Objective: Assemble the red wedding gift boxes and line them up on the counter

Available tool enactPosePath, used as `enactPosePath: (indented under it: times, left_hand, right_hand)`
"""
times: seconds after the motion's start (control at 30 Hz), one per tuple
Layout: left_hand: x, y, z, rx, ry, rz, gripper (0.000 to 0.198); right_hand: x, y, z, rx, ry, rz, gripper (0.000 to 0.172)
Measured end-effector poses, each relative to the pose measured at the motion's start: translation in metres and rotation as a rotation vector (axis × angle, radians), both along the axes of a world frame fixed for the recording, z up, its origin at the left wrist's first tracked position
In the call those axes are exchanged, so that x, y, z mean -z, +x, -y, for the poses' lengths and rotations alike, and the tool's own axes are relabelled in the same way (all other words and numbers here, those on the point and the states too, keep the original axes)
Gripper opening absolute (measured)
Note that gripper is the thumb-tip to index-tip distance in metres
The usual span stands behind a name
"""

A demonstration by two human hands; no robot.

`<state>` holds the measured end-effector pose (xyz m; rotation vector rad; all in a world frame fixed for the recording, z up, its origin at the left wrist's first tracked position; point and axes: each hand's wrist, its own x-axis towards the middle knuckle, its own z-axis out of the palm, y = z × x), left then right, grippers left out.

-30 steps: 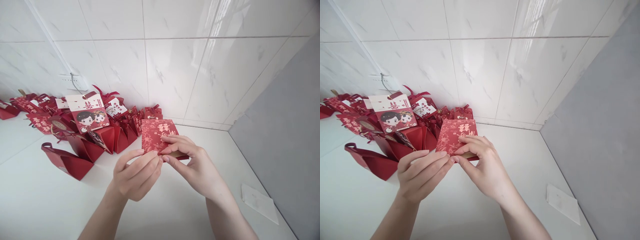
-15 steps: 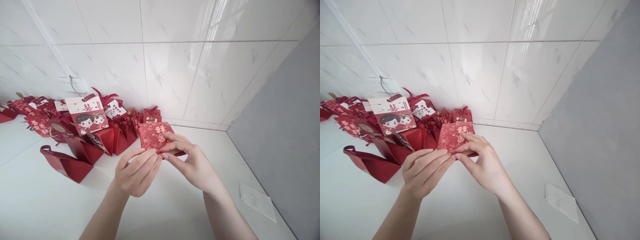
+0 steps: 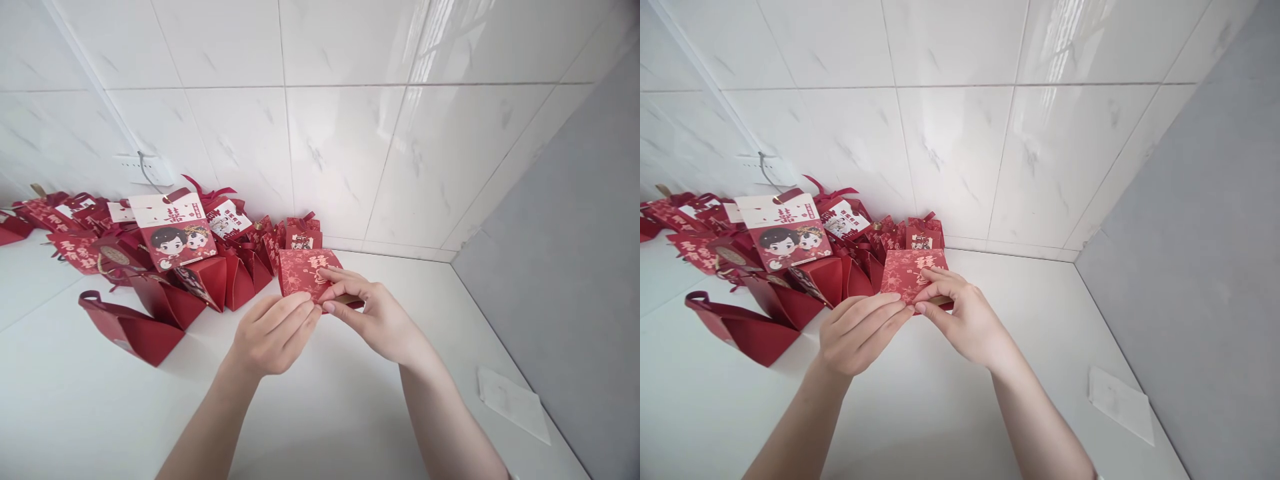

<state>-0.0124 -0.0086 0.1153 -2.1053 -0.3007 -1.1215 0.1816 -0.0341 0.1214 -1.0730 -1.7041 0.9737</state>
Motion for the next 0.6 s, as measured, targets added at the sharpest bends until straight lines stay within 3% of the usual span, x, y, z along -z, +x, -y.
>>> enactPosePath:
  times: [0.23,0.43,0.6]
  left_hand:
    - [0.003,0.001,-0.003,-0.004,-0.047,-0.047,0.014]
    - [0.004,-0.003,-0.002,-0.119,-0.364,-0.184,0.009]
    - [0.001,-0.006,-0.001,-0.043,-0.495,-0.209,0.012]
  right_hand:
    - [0.004,0.001,-0.010,-0.091,-0.108,-0.066,0.016]
    - [0.007,0.012,-0.014,-0.149,-0.183,0.008,0.018]
    - [0.011,0.019,-0.020,-0.348,-0.291,-0.011,0.025]
